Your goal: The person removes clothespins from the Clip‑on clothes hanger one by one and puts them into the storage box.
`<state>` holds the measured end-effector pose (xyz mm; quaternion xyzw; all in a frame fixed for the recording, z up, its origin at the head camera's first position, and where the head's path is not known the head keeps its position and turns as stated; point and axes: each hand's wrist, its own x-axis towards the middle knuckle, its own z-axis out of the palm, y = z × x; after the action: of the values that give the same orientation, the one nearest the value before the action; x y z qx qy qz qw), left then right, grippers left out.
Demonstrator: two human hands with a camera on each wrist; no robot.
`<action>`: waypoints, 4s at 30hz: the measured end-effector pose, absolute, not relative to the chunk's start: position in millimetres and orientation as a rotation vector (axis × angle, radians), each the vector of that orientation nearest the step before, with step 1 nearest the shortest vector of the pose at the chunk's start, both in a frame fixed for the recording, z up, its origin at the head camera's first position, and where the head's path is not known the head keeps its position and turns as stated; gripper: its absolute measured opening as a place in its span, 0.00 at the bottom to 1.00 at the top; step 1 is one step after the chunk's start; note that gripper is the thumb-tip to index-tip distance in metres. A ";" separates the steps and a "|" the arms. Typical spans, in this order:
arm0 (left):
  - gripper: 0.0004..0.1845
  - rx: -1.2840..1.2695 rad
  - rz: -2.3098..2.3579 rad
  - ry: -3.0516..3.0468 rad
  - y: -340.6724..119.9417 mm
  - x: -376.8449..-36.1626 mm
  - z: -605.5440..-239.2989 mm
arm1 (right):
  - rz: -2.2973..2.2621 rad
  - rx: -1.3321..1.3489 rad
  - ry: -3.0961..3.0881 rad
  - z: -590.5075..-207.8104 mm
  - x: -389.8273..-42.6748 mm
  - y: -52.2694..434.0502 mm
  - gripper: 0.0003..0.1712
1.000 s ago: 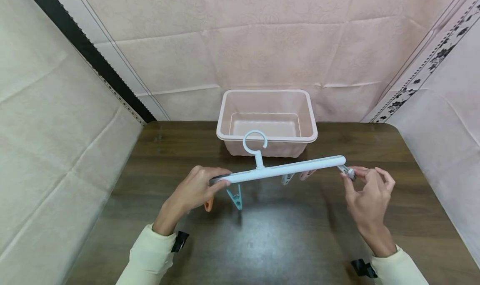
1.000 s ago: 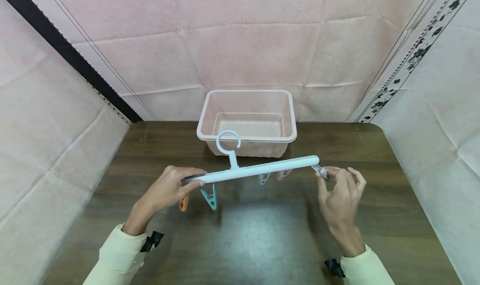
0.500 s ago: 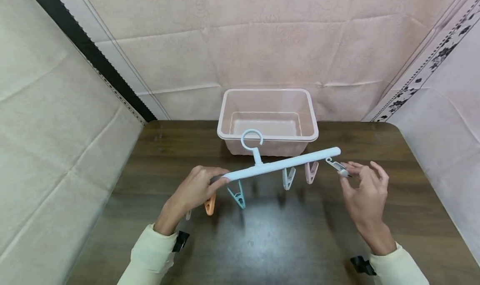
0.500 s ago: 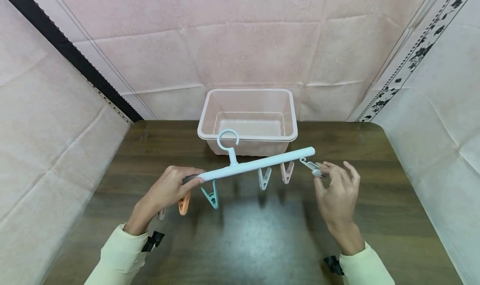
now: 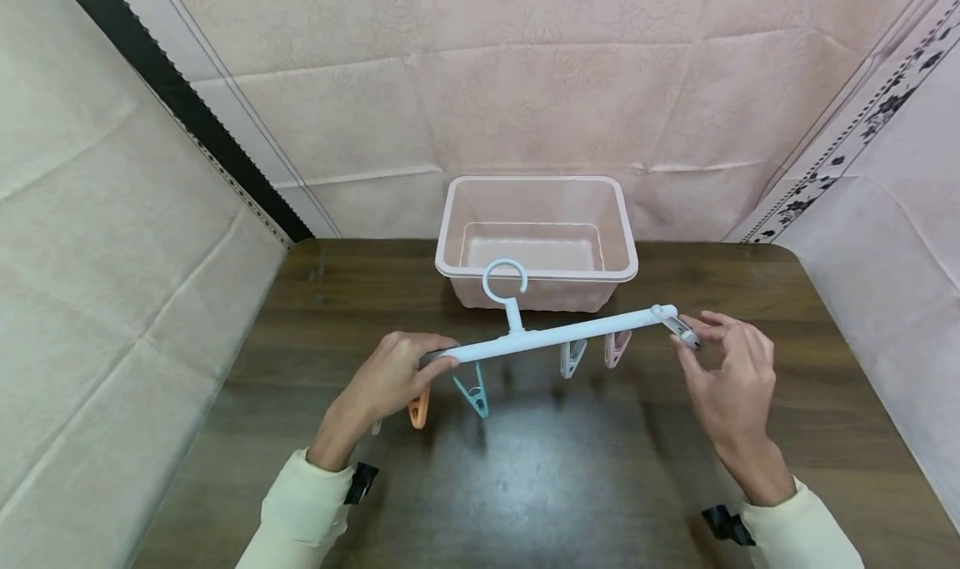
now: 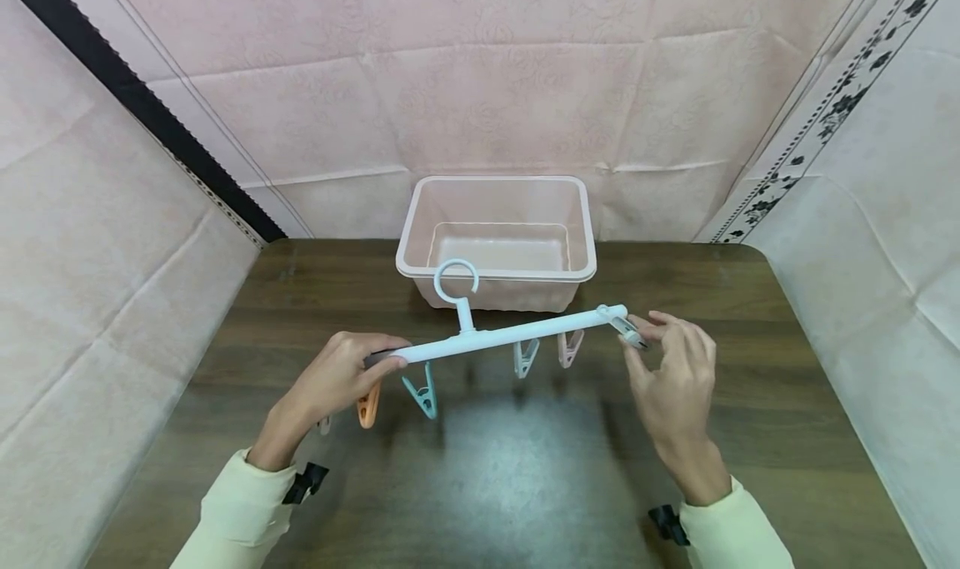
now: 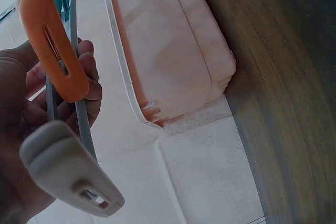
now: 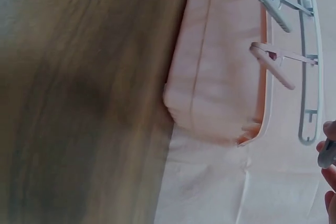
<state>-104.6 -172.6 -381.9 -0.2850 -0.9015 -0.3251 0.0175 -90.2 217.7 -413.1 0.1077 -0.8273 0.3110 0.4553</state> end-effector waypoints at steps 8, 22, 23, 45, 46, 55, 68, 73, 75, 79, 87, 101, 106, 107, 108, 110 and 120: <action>0.12 -0.875 -1.022 -2.808 -174.8 -103.1 -382.3 | 0.792 0.306 -2.025 -399.0 -99.3 211.8 0.19; 0.12 -0.872 -1.029 -2.830 -178.8 -100.3 -386.0 | 0.841 0.456 -2.006 -371.2 -126.3 197.3 0.23; 0.12 -0.870 -1.030 -2.832 -178.9 -100.1 -385.6 | 0.841 0.464 -2.007 -368.9 -128.6 195.8 0.23; 0.12 -0.774 -1.048 -2.850 -183.0 -95.4 -391.7 | 0.825 0.526 -2.300 -353.0 -198.8 184.4 0.28; 0.12 -0.771 -1.054 -2.852 -183.1 -94.8 -392.5 | 0.819 0.522 -2.324 -352.8 -201.7 184.5 0.27; 0.12 -0.826 -1.056 -2.854 -178.5 -97.3 -396.6 | 0.788 0.472 -2.476 -358.5 -215.4 187.4 0.26; 0.13 -0.867 -1.052 -2.831 -169.3 -104.2 -393.9 | 0.809 0.401 -2.564 -382.7 -226.2 209.8 0.24; 0.12 -0.846 -1.042 -2.843 -175.1 -103.2 -395.5 | 0.861 0.399 -2.539 -386.4 -225.8 208.0 0.24; 0.12 -0.833 -1.047 -2.850 -179.4 -102.0 -395.4 | 0.871 0.403 -2.547 -387.0 -225.5 204.2 0.23; 0.11 -0.826 -1.058 -2.845 -184.8 -101.9 -394.3 | 0.873 0.387 -2.550 -385.7 -222.2 199.9 0.22; 0.12 -0.824 -1.057 -2.842 -185.6 -101.1 -395.0 | 0.915 0.362 -2.514 -377.2 -202.6 208.7 0.26; 0.12 -0.789 -1.101 -2.834 -183.2 -101.1 -390.2 | 0.894 0.429 -2.372 -361.2 -157.3 218.4 0.31; 0.12 -0.785 -1.097 -2.830 -182.8 -100.6 -390.4 | 0.878 0.443 -2.335 -357.6 -143.3 215.3 0.32; 0.12 -0.784 -1.095 -2.830 -183.0 -100.5 -390.5 | 0.882 0.442 -2.332 -357.1 -140.9 214.0 0.32; 0.12 -0.784 -1.092 -2.830 -183.3 -100.4 -390.9 | 0.887 0.441 -2.330 -356.9 -138.4 212.7 0.32; 0.12 -0.783 -1.085 -2.831 -183.4 -100.3 -391.3 | 0.895 0.438 -2.334 -357.7 -133.7 209.9 0.33; 0.13 -0.738 -1.108 -2.845 -187.5 -98.6 -387.1 | 0.858 0.425 -2.292 -372.1 -113.2 205.7 0.34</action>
<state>-98.6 -187.5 -387.1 -0.2349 -0.9057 -0.3528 0.0003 -113.2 205.7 -372.1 0.1619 -0.8732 0.3271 0.3230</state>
